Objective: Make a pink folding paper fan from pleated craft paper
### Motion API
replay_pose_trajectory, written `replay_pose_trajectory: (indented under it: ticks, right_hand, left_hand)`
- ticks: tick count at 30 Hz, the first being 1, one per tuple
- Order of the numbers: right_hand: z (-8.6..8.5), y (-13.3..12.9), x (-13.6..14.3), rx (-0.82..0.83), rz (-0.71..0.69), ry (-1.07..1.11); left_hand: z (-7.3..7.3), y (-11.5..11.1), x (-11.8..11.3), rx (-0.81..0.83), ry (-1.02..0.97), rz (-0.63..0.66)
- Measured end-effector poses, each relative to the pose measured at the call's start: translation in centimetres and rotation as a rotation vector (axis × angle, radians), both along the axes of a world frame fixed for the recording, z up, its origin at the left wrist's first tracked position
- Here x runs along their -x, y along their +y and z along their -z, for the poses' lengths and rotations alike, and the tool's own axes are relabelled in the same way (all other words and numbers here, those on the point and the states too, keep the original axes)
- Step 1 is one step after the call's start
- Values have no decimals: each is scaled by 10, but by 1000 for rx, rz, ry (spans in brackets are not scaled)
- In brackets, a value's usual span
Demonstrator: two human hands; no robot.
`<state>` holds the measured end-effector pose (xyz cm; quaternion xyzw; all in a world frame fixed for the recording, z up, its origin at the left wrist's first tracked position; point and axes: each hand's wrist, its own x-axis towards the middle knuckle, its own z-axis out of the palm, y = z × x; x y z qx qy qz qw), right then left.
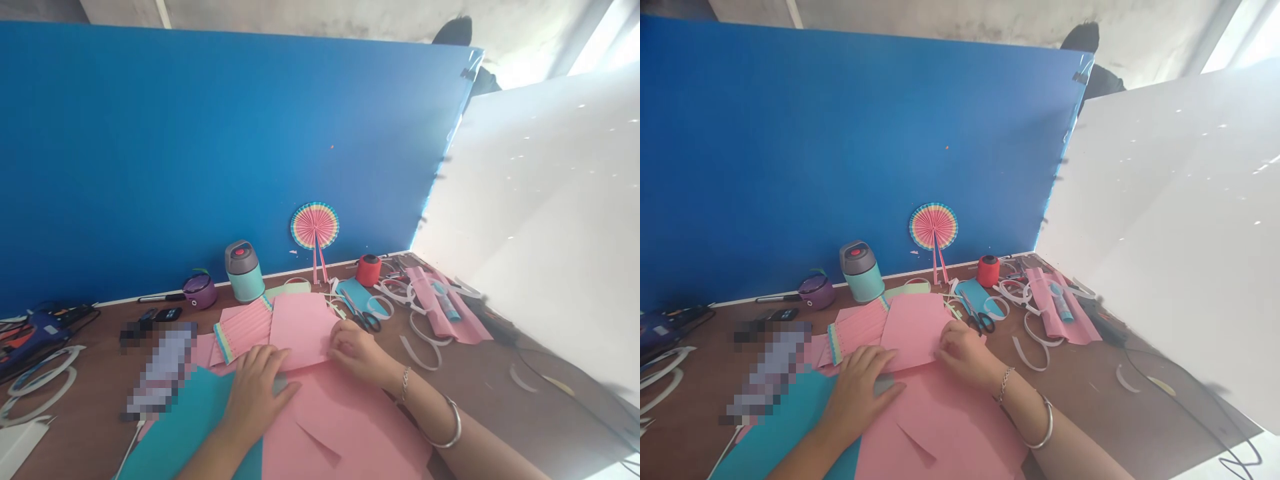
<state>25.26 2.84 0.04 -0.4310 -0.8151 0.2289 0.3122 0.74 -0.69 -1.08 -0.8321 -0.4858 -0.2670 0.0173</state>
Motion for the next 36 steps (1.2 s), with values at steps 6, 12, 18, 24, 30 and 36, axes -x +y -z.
replay_pose_trajectory:
  ticks: [6,12,18,24,30,36]
  right_hand:
    - [-20,-15,6,-208,-195,18]
    - [-13,-2,-3,-452,58,-28]
    - [-25,-11,-10,-782,216,53]
    - [-30,-12,-13,-761,449,-84]
    - [-13,3,-12,-536,541,-176]
    - [-2,8,-17,-166,203,-356]
  left_hand:
    - [-3,-5,0,-159,-145,127]
    - [-7,-8,11,-251,-391,207]
    - [-9,-18,9,-194,-522,211]
    - [-14,-18,-11,547,-934,-126]
    - [-16,-9,-8,675,-1077,-150]
    - [-4,-9,-2,653,-480,-151]
